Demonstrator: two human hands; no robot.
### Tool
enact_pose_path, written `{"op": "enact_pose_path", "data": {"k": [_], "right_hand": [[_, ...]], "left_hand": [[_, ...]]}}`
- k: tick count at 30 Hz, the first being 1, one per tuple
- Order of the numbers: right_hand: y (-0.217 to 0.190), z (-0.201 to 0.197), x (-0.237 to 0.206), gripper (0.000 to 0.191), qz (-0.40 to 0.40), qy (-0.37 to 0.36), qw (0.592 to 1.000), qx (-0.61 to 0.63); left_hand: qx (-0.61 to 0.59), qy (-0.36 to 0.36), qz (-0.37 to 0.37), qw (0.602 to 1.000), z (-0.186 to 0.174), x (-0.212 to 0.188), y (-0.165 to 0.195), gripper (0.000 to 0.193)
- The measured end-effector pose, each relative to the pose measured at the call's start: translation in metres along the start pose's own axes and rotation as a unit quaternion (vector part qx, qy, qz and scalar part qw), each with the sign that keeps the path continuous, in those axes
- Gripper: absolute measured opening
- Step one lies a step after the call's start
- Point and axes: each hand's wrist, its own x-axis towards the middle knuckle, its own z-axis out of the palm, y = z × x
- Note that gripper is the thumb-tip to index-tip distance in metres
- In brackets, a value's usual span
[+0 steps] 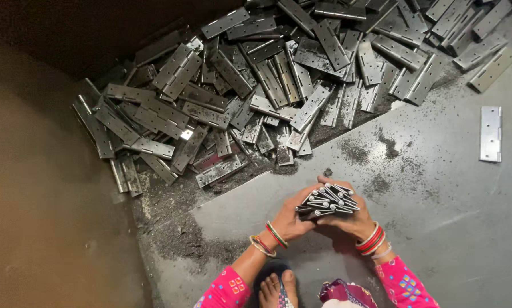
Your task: The person picks up metal hinge components from a pile on the floor, aligns them, and stacks them into small bundles.
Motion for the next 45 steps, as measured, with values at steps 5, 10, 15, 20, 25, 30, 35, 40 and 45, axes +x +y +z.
{"op": "enact_pose_path", "data": {"k": [5,10,15,20,25,30,35,40,45], "right_hand": [[0.016,-0.002,-0.01,0.072,0.179,0.053,0.962,0.199],[0.043,0.004,-0.028,0.063,0.173,0.109,0.957,0.204],[0.05,0.006,-0.023,0.05,0.172,0.175,0.936,0.252],[-0.01,-0.006,-0.011,0.055,0.172,0.194,0.936,0.237],[-0.065,-0.013,0.009,0.091,-0.055,0.084,0.973,0.21],[-0.05,-0.006,0.019,0.1,-0.009,-0.061,0.993,-0.101],[-0.016,0.0,-0.005,0.08,0.157,-0.03,0.984,0.074],[-0.004,0.0,-0.003,0.058,0.134,0.001,0.99,0.049],[-0.048,0.009,0.016,0.051,0.155,0.054,0.981,0.102]], "left_hand": [[0.023,0.006,0.011,1.0,0.008,-0.006,0.006,0.093],[0.078,0.009,0.074,0.994,0.009,-0.003,0.009,0.104],[0.143,-0.01,0.013,0.99,0.002,0.015,0.026,0.087],[0.16,-0.065,0.02,0.985,-0.021,0.018,0.079,0.083],[0.155,-0.078,0.175,0.969,-0.037,0.012,0.111,0.083],[0.238,-0.027,0.132,0.962,-0.023,0.004,0.067,0.098],[0.135,-0.014,0.109,0.985,-0.016,-0.01,0.013,0.082],[0.027,0.009,-0.025,0.999,-0.015,-0.01,0.007,0.061],[0.022,0.017,-0.027,0.999,-0.025,-0.002,0.054,0.053]]}}
